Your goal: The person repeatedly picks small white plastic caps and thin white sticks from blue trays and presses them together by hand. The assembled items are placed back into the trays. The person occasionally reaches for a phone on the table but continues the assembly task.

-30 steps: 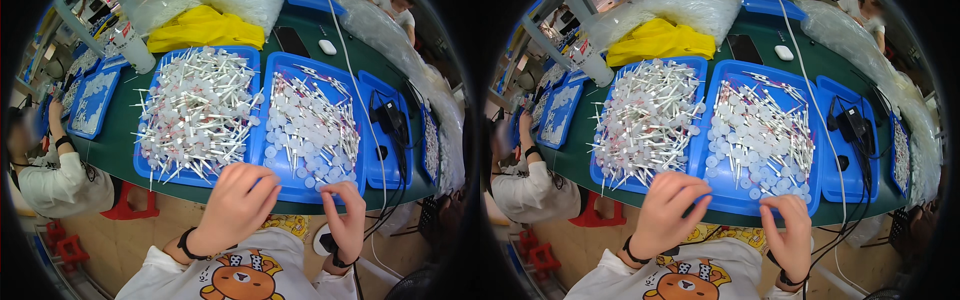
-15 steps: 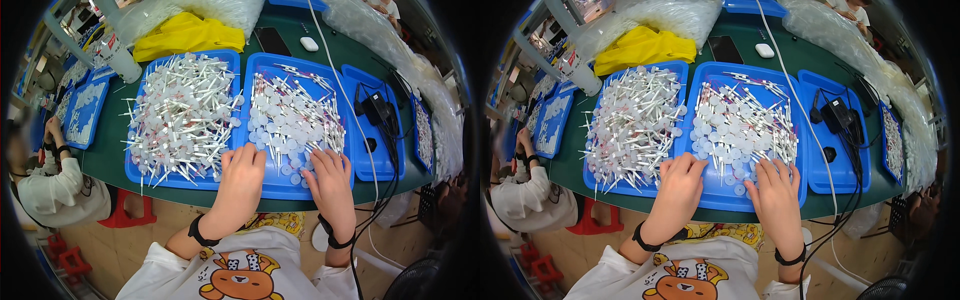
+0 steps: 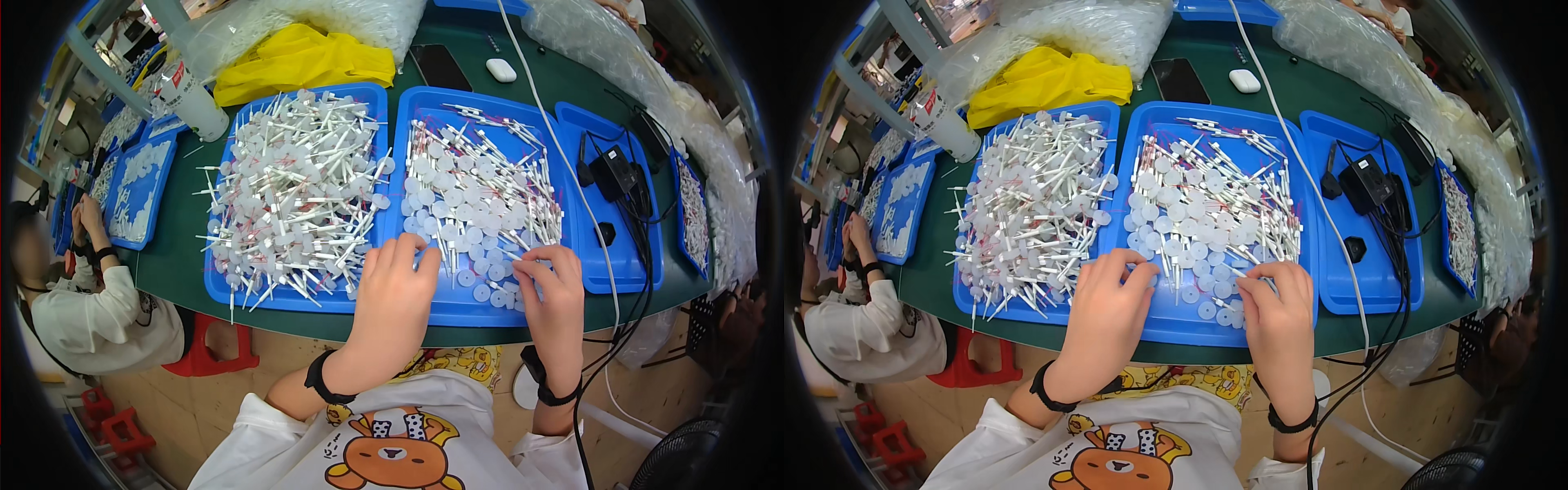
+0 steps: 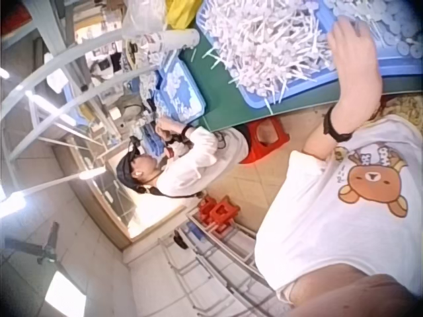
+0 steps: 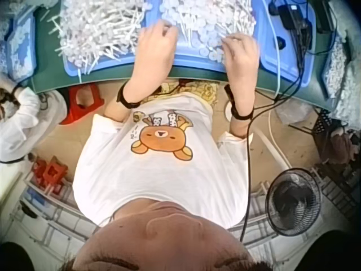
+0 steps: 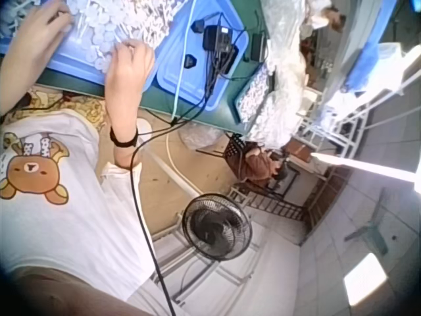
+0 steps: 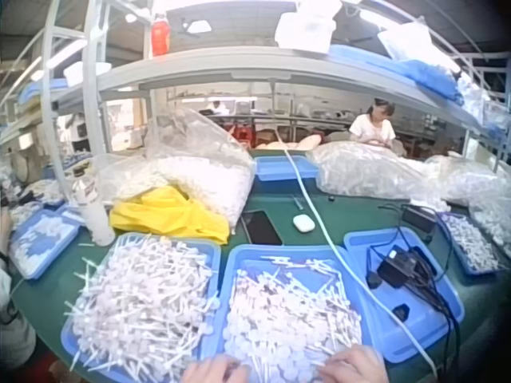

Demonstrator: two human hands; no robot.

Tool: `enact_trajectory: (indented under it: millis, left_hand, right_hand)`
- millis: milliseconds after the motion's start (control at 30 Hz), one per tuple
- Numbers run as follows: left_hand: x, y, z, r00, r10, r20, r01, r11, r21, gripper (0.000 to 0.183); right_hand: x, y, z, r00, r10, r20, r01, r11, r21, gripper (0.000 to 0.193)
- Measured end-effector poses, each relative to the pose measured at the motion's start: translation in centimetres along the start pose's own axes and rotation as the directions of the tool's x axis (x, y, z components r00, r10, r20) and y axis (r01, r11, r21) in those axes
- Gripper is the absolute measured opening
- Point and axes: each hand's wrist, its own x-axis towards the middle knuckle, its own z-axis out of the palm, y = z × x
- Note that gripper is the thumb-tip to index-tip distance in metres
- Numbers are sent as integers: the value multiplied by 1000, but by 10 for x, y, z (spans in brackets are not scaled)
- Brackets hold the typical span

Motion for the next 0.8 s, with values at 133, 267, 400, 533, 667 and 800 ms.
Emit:
enact_trajectory:
  millis: [133, 267, 400, 533, 667, 800]
  left_hand:
    - [-4, 4, -12, 997, -62, -39, 42, 924, -381, 29]
    - [-7, 11, -28, 986, -150, 70, 160, 755, -636, 33]
    - [-11, 10, -29, 988, -141, 61, 142, 687, -713, 33]
    - [-15, 4, -24, 991, -115, 71, 125, 580, -805, 33]
    - [-17, 9, -26, 965, -150, 216, 251, 276, -928, 32]
    - [-18, 9, -25, 965, -106, 241, 260, 237, -936, 33]
  right_hand:
    - [0, -4, -13, 999, -43, -7, 42, 995, -87, 18]
    - [-3, -12, -19, 999, 26, -19, -28, 988, -150, 23]
    - [-6, -18, -24, 1000, 17, -22, -22, 969, -247, 25]
    - [-8, -24, -32, 997, 40, -70, -45, 996, -74, 21]
    - [-16, -34, -33, 961, 277, -20, -228, 827, 514, 19]
    - [-17, -48, -35, 946, 306, 110, -245, 450, 859, 19]
